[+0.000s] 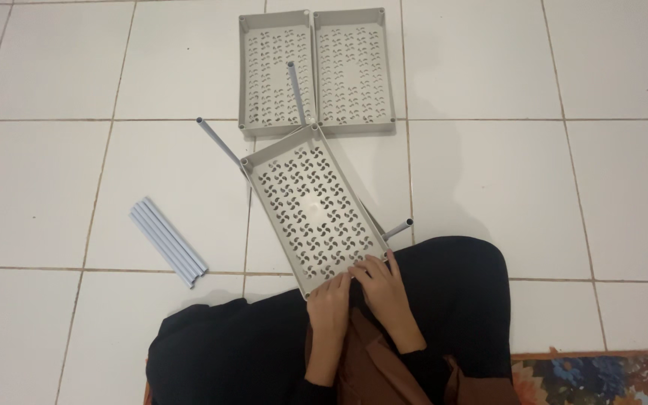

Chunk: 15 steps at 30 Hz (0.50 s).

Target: The person assembles a storage shelf by inserting white plastic rods into the corner holes of perforated gray trays. They handle multiple trays and rods, connecting them to form a multi-tiered structure on a tiled floor.

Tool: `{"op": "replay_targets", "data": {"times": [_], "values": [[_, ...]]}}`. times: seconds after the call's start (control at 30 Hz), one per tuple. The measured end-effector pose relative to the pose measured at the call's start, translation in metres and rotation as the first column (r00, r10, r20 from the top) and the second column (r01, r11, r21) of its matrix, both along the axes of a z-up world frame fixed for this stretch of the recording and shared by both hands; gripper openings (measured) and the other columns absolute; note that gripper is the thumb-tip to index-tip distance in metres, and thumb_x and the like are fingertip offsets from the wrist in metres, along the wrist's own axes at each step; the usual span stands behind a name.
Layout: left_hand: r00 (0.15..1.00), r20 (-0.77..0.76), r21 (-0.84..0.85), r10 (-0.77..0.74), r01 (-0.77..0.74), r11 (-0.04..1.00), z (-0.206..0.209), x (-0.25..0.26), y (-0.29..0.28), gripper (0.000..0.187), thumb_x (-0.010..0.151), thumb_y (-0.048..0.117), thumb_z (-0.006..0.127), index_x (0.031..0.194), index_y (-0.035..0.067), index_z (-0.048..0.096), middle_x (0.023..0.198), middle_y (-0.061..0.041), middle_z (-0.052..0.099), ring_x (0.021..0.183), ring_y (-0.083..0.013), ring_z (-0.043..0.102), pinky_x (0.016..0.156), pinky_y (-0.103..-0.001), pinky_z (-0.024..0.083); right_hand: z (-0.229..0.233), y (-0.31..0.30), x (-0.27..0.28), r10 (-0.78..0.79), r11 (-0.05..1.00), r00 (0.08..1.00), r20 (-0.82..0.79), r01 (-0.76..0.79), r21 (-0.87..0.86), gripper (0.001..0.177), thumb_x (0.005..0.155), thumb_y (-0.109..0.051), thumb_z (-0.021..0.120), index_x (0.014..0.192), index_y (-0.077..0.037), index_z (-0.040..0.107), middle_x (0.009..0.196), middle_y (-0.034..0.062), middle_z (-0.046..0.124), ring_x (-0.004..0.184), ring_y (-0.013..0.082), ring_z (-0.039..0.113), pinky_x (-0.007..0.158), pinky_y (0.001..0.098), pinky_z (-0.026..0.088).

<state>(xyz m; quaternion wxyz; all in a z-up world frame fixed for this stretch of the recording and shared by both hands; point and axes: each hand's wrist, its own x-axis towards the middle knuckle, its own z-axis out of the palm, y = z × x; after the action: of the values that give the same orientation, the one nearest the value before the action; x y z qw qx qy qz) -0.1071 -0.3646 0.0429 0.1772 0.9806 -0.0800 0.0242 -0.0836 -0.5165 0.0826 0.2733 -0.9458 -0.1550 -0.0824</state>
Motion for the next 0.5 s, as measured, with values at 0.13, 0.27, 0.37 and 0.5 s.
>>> {"op": "replay_targets", "data": {"times": [0.13, 0.27, 0.37, 0.5], "values": [[0.978, 0.209, -0.012, 0.029, -0.028, 1.0, 0.032, -0.004, 0.004, 0.028, 0.093, 0.01, 0.075, 0.12, 0.01, 0.082, 0.106, 0.0, 0.082, 0.095, -0.0204, 0.076, 0.085, -0.036, 0.058, 0.018, 0.012, -0.007, -0.166, 0.986, 0.986, 0.017, 0.167, -0.01, 0.028, 0.088, 0.007, 0.072, 0.108, -0.008, 0.083, 0.113, 0.0066, 0.074, 0.139, 0.035, 0.065, 0.128, 0.0769, 0.024], [0.941, 0.339, -0.029, 0.025, -0.016, 0.999, 0.082, -0.011, 0.008, 0.032, 0.09, 0.011, 0.074, 0.121, 0.009, 0.082, 0.11, -0.001, 0.081, 0.101, -0.0207, 0.075, 0.091, -0.039, 0.057, 0.05, 0.015, -0.013, -0.179, 0.978, 0.977, 0.112, 0.165, 0.126, 0.034, 0.085, 0.013, 0.071, 0.11, -0.006, 0.082, 0.113, 0.0071, 0.075, 0.142, 0.0372, 0.066, 0.126, 0.0641, 0.044], [0.921, 0.391, 0.001, 0.003, -0.004, 1.0, 0.123, -0.019, 0.01, 0.033, 0.092, 0.014, 0.074, 0.124, 0.01, 0.083, 0.117, 0.0, 0.082, 0.107, -0.0193, 0.074, 0.097, -0.041, 0.053, 0.079, 0.01, -0.019, -0.189, 0.965, 0.971, 0.148, 0.156, 0.21, 0.034, 0.082, 0.015, 0.073, 0.108, -0.006, 0.082, 0.11, 0.0074, 0.076, 0.137, 0.0383, 0.071, 0.114, 0.0534, 0.058], [0.839, 0.544, 0.09, 0.005, -0.064, 0.994, 0.17, -0.034, 0.005, 0.025, 0.102, 0.021, 0.074, 0.124, 0.019, 0.087, 0.121, 0.01, 0.082, 0.107, -0.0138, 0.072, 0.105, -0.043, 0.045, 0.119, 0.001, -0.025, -0.198, 0.949, 0.953, 0.23, 0.129, 0.287, 0.033, 0.082, 0.013, 0.076, 0.108, -0.008, 0.084, 0.108, 0.0076, 0.075, 0.131, 0.038, 0.075, 0.107, 0.0493, 0.065]]}}
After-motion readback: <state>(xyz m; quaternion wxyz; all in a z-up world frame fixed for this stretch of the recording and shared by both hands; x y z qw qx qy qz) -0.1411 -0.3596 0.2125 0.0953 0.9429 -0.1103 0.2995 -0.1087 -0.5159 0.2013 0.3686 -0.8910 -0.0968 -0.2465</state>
